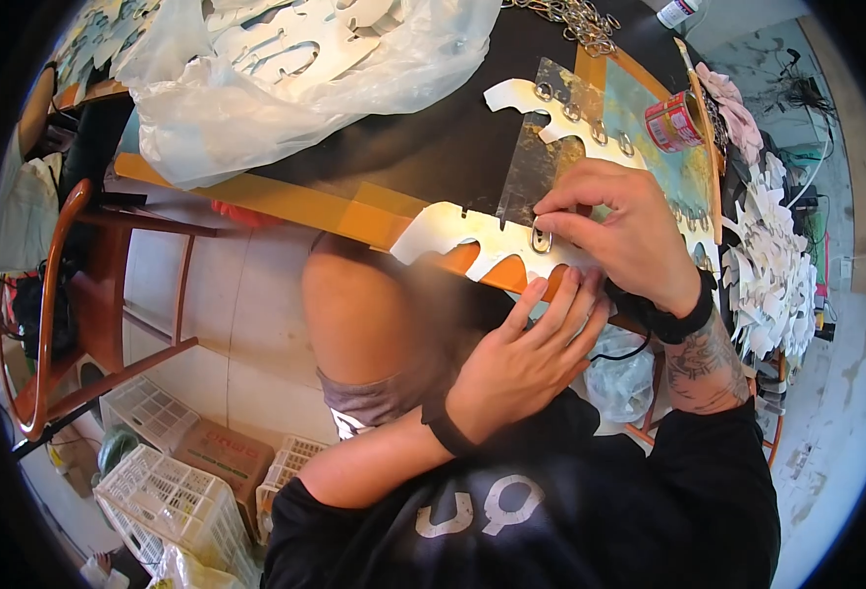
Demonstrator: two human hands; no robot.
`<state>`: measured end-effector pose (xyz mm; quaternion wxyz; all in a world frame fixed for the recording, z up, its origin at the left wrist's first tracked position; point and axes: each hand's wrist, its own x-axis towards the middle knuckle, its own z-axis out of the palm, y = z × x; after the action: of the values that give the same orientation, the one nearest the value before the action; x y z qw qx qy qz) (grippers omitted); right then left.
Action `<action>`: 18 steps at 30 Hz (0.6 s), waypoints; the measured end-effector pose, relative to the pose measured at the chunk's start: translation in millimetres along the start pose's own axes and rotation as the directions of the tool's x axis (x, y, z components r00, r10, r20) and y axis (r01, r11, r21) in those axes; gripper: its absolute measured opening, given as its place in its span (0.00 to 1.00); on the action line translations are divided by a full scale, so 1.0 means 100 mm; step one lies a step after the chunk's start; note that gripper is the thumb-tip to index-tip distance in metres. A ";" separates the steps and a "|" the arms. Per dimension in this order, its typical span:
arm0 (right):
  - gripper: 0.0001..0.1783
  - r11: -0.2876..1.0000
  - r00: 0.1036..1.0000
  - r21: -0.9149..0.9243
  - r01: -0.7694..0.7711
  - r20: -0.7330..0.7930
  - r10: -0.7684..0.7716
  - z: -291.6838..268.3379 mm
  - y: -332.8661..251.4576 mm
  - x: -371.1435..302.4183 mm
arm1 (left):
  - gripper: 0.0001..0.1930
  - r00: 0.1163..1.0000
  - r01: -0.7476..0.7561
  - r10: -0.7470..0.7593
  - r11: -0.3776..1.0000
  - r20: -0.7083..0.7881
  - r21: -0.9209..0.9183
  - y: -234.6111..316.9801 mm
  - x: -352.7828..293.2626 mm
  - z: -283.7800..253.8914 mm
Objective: Applying glue to leather shoe components and attaching metal hardware rings.
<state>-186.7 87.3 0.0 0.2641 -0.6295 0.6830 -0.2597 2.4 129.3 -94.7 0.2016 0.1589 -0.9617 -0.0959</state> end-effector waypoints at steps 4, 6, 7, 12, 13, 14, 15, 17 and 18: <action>0.07 1.000 0.999 -0.008 0.024 -0.022 -0.025 -0.01 0.04 -0.02 | 0.36 1.000 -0.009 0.009 1.000 0.001 0.000 -0.01 0.01 -0.02; 0.09 0.991 0.994 -0.076 0.107 -0.006 -0.108 -0.05 0.01 -0.07 | 0.36 1.000 -0.008 0.008 1.000 0.003 -0.005 -0.01 0.00 -0.01; 0.09 0.991 0.994 -0.073 0.108 -0.005 -0.109 -0.10 0.01 -0.12 | 0.36 1.000 -0.006 0.006 1.000 0.006 -0.009 -0.01 0.00 -0.01; 0.27 0.737 0.916 -0.544 0.401 0.225 -0.333 -0.26 -0.06 -0.38 | 0.36 1.000 -0.002 0.002 1.000 0.013 0.008 0.01 -0.01 -0.01; 0.27 0.737 0.917 -0.546 0.398 0.222 -0.331 -0.25 -0.06 -0.42 | 0.35 1.000 0.002 -0.002 1.000 0.009 0.006 0.01 0.00 -0.01; 0.28 0.716 0.914 -0.568 0.406 0.244 -0.324 -0.25 -0.06 -0.45 | 0.35 1.000 -0.002 0.002 1.000 0.009 0.005 0.01 0.00 0.00; 0.30 0.694 0.910 -0.589 0.414 0.266 -0.317 -0.24 -0.06 -0.48 | 0.35 1.000 -0.004 0.004 1.000 -0.004 0.013 0.01 0.01 0.00; 0.30 0.689 0.913 -0.600 0.407 0.265 -0.309 -0.19 -0.03 -0.51 | 0.34 1.000 -0.006 0.006 1.000 -0.013 0.023 0.01 0.00 0.00; 0.30 0.682 0.915 -0.611 0.402 0.266 -0.302 -0.17 -0.03 -0.52 | 0.34 1.000 -0.009 0.009 1.000 -0.010 0.019 0.00 -0.01 0.00</action>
<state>-193.1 139.8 16.0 0.0207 -0.8179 0.5749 -0.0042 3.0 129.8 -94.7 0.2054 0.1570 -0.9623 -0.0851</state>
